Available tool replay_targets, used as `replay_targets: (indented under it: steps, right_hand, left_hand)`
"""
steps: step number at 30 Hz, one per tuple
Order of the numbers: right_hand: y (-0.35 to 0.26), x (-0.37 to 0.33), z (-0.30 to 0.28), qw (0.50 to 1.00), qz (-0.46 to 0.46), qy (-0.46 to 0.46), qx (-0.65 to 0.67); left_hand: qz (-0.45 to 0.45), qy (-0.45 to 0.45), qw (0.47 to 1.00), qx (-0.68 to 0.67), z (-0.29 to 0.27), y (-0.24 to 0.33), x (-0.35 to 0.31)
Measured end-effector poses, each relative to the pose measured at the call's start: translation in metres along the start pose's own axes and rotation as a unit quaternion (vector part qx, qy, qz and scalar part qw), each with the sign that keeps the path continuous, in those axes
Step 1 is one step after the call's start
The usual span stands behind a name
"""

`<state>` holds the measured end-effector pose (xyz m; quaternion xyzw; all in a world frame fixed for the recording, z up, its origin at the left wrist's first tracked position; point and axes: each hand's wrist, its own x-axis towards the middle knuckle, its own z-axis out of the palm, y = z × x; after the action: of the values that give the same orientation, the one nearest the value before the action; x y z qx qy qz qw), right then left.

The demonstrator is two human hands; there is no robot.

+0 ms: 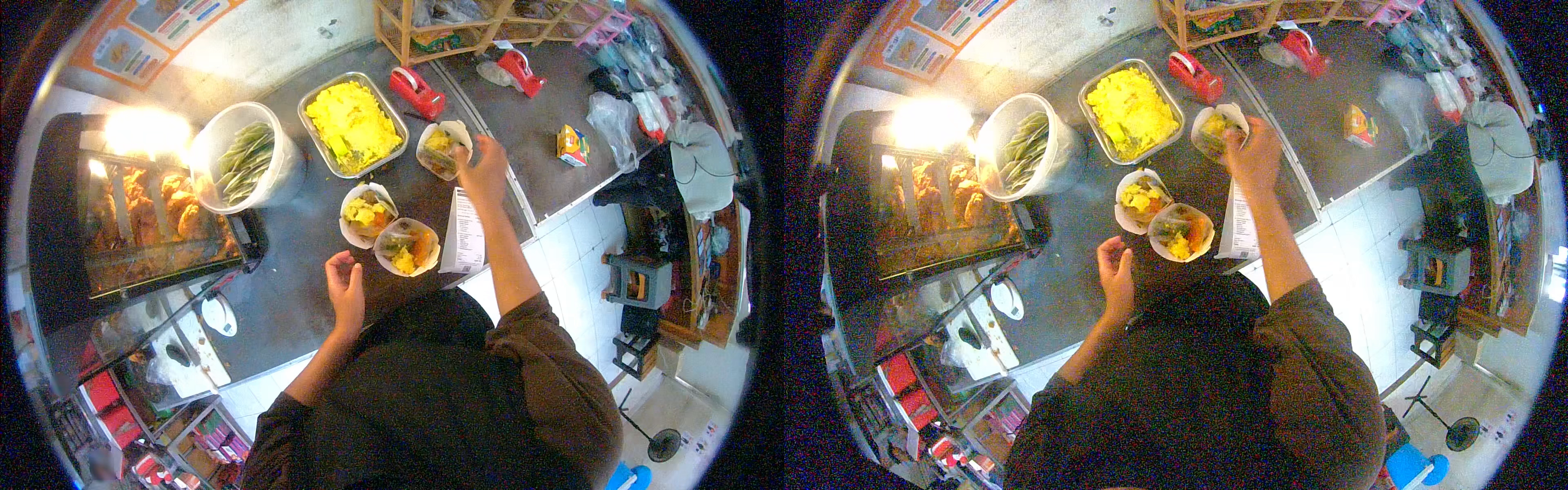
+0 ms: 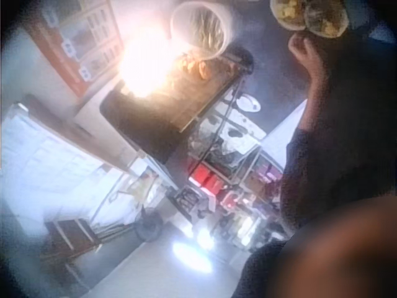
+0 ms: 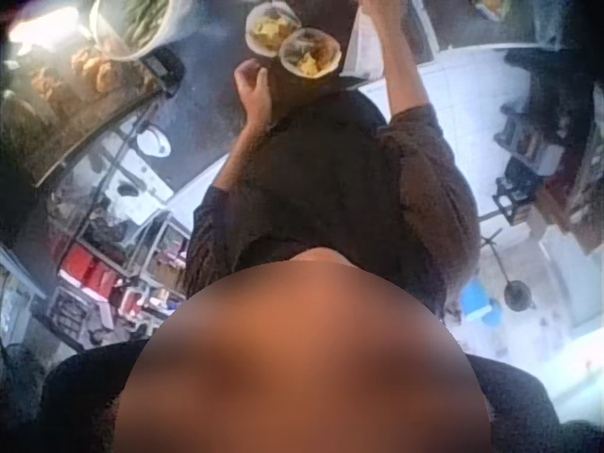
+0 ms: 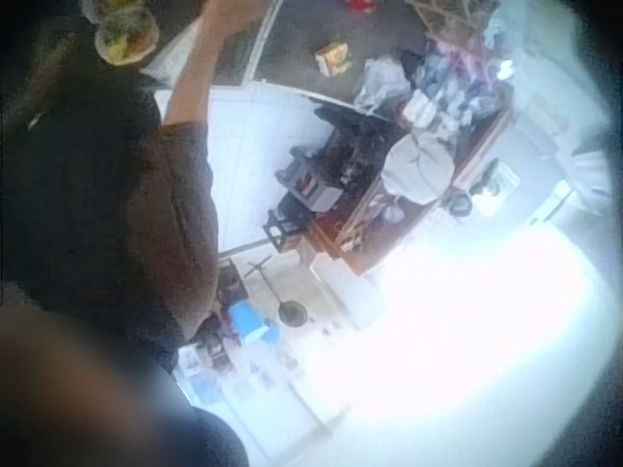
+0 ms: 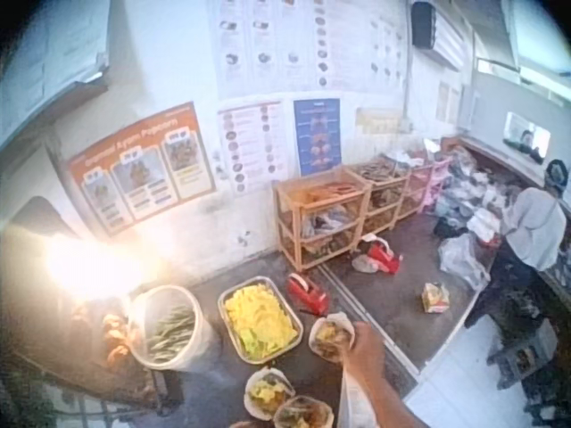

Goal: The person assembles multiple food orders by placing fried chicken pieces into paper containers, adding sauces and condiments, and including small packets. The person then places the completed orders into plastic bags.

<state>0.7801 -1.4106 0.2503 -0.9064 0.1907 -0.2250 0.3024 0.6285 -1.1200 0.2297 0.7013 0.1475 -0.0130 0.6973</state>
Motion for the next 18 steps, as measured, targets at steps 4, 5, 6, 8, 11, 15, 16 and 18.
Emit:
replay_targets:
  steps: [4, 5, 6, 8, 11, 15, 16, 18]
  right_hand:
    - [0.067, 0.008, 0.031, 0.974, 0.158, -0.160, 0.010]
    - [0.082, 0.012, 0.032, 0.979, 0.139, -0.148, -0.003]
    - [0.093, 0.018, 0.032, 0.979, 0.138, -0.149, -0.020]
    - [0.112, 0.031, 0.023, 0.980, 0.117, -0.149, -0.053]
    - [0.144, 0.057, -0.014, 0.979, 0.064, -0.165, -0.099]
    - [0.178, 0.054, -0.061, 0.972, 0.017, -0.177, 0.151]
    - [0.186, 0.052, -0.071, 0.958, 0.022, -0.244, 0.147]
    - [0.200, 0.052, -0.086, 0.933, -0.255, -0.255, 0.021]
  left_hand:
    - [0.217, -0.083, 0.971, 0.058, 0.048, 0.047, 0.030]
    - [0.252, -0.115, 0.955, 0.102, 0.064, 0.057, 0.047]
    - [0.219, -0.133, 0.962, 0.097, 0.086, 0.063, 0.063]
    - [0.173, -0.179, 0.956, 0.154, 0.131, 0.066, 0.083]
    - [0.129, -0.251, 0.908, 0.310, 0.196, 0.050, 0.097]
    - [0.182, -0.313, 0.874, 0.325, 0.265, 0.017, 0.094]
    - [0.218, -0.315, 0.868, 0.316, 0.275, 0.010, 0.093]
    - [0.278, -0.321, 0.804, 0.416, 0.282, -0.003, 0.092]
